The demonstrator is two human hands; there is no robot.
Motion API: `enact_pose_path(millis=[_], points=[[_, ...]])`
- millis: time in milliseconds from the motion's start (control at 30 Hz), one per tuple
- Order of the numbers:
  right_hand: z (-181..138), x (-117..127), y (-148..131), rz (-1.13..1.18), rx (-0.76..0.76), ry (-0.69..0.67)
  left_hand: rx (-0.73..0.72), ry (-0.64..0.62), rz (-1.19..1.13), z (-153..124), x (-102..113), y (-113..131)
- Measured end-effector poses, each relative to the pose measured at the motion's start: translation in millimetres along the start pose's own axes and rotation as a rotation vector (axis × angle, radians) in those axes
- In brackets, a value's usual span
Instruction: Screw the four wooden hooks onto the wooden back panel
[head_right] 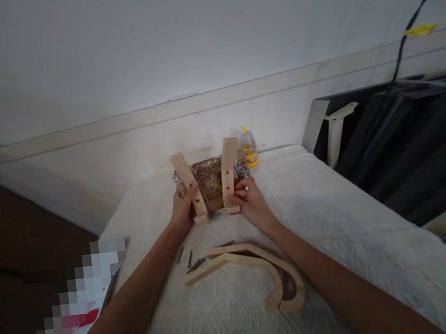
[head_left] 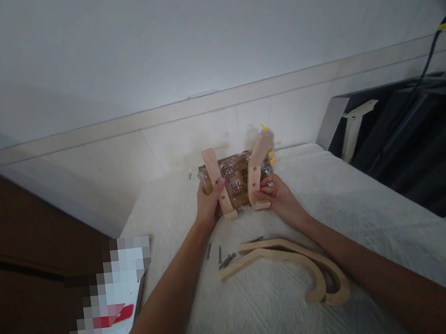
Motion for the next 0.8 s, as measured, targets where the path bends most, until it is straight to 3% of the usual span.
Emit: enact_pose_path(millis=[433, 800], points=[[-11, -15, -8, 0.012, 0.089, -0.113, -0.014, -0.006, 0.046, 1, 1, 0], [-8, -16, 0, 0.073, 0.031, -0.153, 0.009, 0.016, 0.044, 2, 4, -2]])
Point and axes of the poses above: each hand's wrist, its own z-axis towards the middle knuckle, its own x-axis out of the back of the hand, y = z × x, the point moved 10 cm from there along z, towards the middle knuckle, and after that the axes turned 4 degrees about y, right-handed, at the moved point
